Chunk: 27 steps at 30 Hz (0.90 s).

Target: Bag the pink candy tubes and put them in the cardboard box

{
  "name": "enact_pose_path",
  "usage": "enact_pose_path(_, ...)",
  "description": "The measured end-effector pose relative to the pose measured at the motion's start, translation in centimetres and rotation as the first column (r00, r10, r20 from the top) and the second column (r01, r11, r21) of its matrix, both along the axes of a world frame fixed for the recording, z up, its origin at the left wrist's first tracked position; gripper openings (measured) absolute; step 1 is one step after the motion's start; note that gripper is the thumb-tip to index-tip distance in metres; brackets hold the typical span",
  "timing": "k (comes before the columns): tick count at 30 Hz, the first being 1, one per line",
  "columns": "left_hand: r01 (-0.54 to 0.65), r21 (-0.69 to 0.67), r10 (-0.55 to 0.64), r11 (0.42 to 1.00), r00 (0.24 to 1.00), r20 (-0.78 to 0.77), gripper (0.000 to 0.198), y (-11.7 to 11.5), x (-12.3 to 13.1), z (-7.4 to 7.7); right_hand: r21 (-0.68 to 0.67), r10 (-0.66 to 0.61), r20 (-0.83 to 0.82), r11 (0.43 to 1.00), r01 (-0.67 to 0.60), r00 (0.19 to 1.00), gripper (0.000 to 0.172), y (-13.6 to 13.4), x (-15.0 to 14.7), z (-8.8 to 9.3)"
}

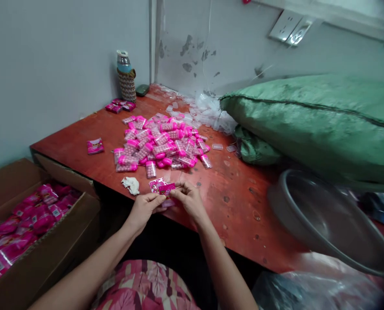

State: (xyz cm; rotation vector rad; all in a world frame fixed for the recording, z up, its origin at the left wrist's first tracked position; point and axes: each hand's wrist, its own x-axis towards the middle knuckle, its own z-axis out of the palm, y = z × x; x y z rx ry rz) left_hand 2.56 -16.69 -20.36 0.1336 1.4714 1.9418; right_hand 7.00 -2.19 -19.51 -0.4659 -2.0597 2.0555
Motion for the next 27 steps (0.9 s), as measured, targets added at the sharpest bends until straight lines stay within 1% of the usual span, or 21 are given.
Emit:
enact_pose_path(1,-0.017,-0.005,0.017,1.0,1.0,0.026,0.022,0.0,0.0,0.0,0.162,-0.024,0.023,0.987,0.02,0.999,0.019,1.1,-0.4,0.2)
enact_pose_path(2,-0.037,-0.017,0.038,0.999,0.998,0.047,0.022,0.0,-0.1,-0.1,0.338,-0.079,0.04,0.939,0.061,0.996,0.02,2.4,-0.9,0.5)
enact_pose_path(3,-0.059,-0.031,0.061,0.998,0.996,0.069,0.021,0.0,-0.1,-0.1,0.529,-0.164,0.04,0.84,0.118,0.986,0.023,3.8,-1.5,0.8)
enact_pose_path(4,-0.082,-0.043,0.085,0.996,0.992,0.094,0.021,0.0,-0.1,-0.1,0.726,-0.285,0.057,0.67,0.156,0.957,0.025,5.4,-2.2,1.0)
enact_pose_path(5,-0.105,-0.052,0.11,0.993,0.987,0.119,0.021,-0.1,-0.1,0.0,0.78,-0.353,0.067,0.602,0.171,0.933,0.027,6.9,-3.0,1.2)
enact_pose_path(7,-0.14,-0.055,0.147,0.989,0.975,0.166,0.02,-0.3,-0.1,0.0,0.839,-0.438,0.083,0.516,0.174,0.895,0.031,9.5,-4.3,1.2)
enact_pose_path(10,-0.178,-0.039,0.182,0.983,0.957,0.228,0.019,-0.6,-0.2,0.2,0.874,-0.486,0.14,0.47,0.123,0.863,0.031,11.8,-5.6,0.6)
enact_pose_path(12,-0.207,-0.023,0.205,0.978,0.941,0.27,0.018,-0.7,-0.3,0.3,0.882,-0.483,0.173,0.463,0.082,0.859,0.025,12.4,-5.7,0.1)
enact_pose_path(15,-0.277,0.005,0.261,0.961,0.91,0.323,0.018,-0.5,-0.5,0.5,0.877,-0.455,0.191,0.478,0.057,0.87,0.017,12.2,-4.6,-0.1)
enact_pose_path(17,-0.33,0.03,0.299,0.943,0.886,0.354,0.023,-0.3,-0.5,0.5,0.863,-0.419,0.19,0.503,0.053,0.888,0.017,11.2,-3.0,0.1)
enact_pose_path(19,-0.379,0.061,0.327,0.923,0.86,0.393,0.023,-0.1,-0.6,0.5,0.816,-0.358,0.188,0.576,0.058,0.915,0.023,9.1,-0.8,0.5)
enact_pose_path(20,-0.397,0.074,0.333,0.915,0.847,0.415,0.021,0.0,-0.5,0.4,0.763,-0.31,0.185,0.643,0.062,0.932,0.029,7.6,0.4,0.7)
enact_pose_path(21,-0.409,0.088,0.333,0.908,0.835,0.438,0.018,0.1,-0.5,0.4,0.579,-0.225,0.153,0.81,0.098,0.962,0.031,5.9,1.6,0.8)
enact_pose_path(22,-0.414,0.099,0.328,0.905,0.825,0.46,0.016,0.2,-0.5,0.2,0.371,-0.146,0.132,0.925,0.088,0.98,0.031,4.0,2.8,0.9)
enact_pose_path(23,-0.417,0.11,0.319,0.902,0.817,0.48,0.014,0.3,-0.5,0.1,0.202,-0.093,0.123,0.977,0.067,0.988,0.03,2.1,3.8,0.9)
enact_pose_path(24,-0.415,0.123,0.307,0.901,0.813,0.494,0.013,0.4,-0.4,0.0,0.085,-0.055,0.126,0.995,0.044,0.99,0.029,0.3,4.7,0.9)
enact_pose_path(25,-0.412,0.139,0.293,0.9,0.812,0.505,0.012,0.4,-0.3,-0.1,-0.005,-0.012,0.128,1.0,0.013,0.992,0.028,-1.4,5.4,0.8)
enact_pose_path(26,-0.41,0.158,0.281,0.898,0.812,0.511,0.011,0.5,-0.2,-0.1,-0.057,0.003,0.129,0.998,0.004,0.992,0.028,-2.9,5.9,0.7)
enact_pose_path(27,-0.406,0.178,0.267,0.896,0.815,0.514,0.01,0.6,0.0,-0.1,-0.072,-0.001,0.127,0.997,0.01,0.992,0.027,-4.0,6.2,0.5)
